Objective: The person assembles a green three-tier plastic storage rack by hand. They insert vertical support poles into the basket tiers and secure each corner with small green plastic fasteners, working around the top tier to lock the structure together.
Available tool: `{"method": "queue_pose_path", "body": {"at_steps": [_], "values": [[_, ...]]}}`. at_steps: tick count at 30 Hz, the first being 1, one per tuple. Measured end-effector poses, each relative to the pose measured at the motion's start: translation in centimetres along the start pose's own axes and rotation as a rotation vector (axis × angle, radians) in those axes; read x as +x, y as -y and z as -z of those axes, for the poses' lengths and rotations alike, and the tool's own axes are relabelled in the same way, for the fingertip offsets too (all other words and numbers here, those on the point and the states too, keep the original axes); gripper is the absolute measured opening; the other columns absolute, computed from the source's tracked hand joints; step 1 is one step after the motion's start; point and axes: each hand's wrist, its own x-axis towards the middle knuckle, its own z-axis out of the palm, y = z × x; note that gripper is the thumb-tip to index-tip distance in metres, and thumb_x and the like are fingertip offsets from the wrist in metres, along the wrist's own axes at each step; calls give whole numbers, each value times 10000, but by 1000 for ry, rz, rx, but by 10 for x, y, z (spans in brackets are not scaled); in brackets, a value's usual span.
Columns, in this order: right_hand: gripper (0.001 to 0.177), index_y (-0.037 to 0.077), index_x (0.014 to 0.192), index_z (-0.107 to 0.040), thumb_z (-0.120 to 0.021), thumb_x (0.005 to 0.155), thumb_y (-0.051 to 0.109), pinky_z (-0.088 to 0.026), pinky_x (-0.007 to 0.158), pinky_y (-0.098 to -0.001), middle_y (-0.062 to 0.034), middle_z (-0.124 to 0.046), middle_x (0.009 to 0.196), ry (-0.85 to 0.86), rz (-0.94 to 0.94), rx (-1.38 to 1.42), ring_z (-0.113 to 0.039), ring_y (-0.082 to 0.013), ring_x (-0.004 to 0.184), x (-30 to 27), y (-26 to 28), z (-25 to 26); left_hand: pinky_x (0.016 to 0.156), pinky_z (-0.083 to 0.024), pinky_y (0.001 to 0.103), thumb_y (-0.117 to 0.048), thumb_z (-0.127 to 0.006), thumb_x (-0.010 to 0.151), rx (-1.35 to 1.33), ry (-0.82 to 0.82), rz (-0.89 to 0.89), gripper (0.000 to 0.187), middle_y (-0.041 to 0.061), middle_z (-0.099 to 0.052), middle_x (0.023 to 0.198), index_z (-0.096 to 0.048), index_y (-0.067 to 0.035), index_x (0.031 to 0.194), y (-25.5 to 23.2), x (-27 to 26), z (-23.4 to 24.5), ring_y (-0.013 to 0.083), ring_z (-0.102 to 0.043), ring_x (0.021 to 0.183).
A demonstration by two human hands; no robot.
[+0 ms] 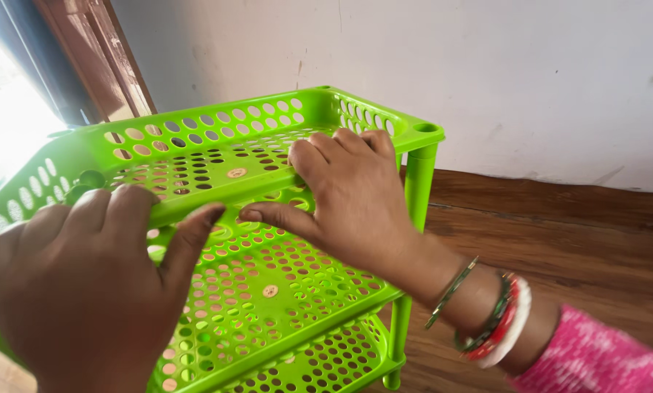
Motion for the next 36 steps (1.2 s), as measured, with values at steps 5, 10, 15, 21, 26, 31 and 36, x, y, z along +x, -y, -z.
{"method": "queue_pose_path", "body": {"at_steps": [5, 10, 15, 21, 26, 31, 36], "values": [[749, 91, 987, -704, -503, 845, 798, -538, 863, -461, -126, -717, 910, 576, -259, 256, -704, -309, 878, 42, -27, 17, 671, -546, 438, -631, -394, 1023, -57, 583, 214, 564, 90, -752, 861, -745, -191, 980, 4, 32, 19, 295, -730, 772], [876, 163, 1441, -553, -598, 798, 756, -416, 1090, -436, -147, -575, 1455, 833, -95, 365, -549, -326, 1321, 88, -52, -10, 880, -569, 468, -711, -463, 955, -341, 984, 315, 719, 160, -768, 1088, -563, -205, 1456, 9, 85, -23, 328, -795, 935], [829, 345, 1592, -327, -592, 858, 625, -342, 1167, -492, -116, -339, 1636, 1276, -231, 222, -350, -316, 1496, 99, -74, -60, 1113, -367, 496, -745, -523, 915, -464, 1181, 43, 891, 134, -412, 1563, -378, -171, 1581, 23, 103, -114, 345, -400, 1421], [719, 368, 1547, -414, -611, 880, 550, -384, 1142, -480, -70, -462, 1582, 1311, -172, 207, -433, -278, 1450, 90, -101, -67, 1102, -543, 479, -466, -530, 985, -509, 1478, 138, 531, 62, -671, 1407, -625, -229, 1451, 52, 92, -181, 279, -675, 1265], [587, 306, 1451, -556, -655, 882, 407, -554, 937, -465, -93, -681, 1332, 1309, -226, 116, -670, -279, 1171, 94, -89, -35, 1128, -450, 428, -510, -556, 942, -411, 1321, -71, 640, 32, -614, 1489, -514, -256, 1528, 38, 99, -173, 216, -609, 1314], [453, 184, 1305, -677, -739, 864, 268, -633, 692, -425, -115, -797, 1000, 1359, -317, 86, -778, -267, 846, 103, -80, -10, 1001, -585, 426, -487, -669, 883, -508, 1382, -7, 641, 87, -704, 1360, -580, -303, 1491, 14, 109, -146, 268, -735, 1157], [396, 149, 1183, -757, -745, 789, 115, -614, 700, -397, -111, -809, 953, 1383, -199, -38, -785, -263, 817, 106, -97, -4, 985, -596, 413, -344, -762, 771, -461, 1382, -81, 701, 71, -743, 1285, -627, -363, 1458, 12, 112, -145, 267, -746, 1120]]}}
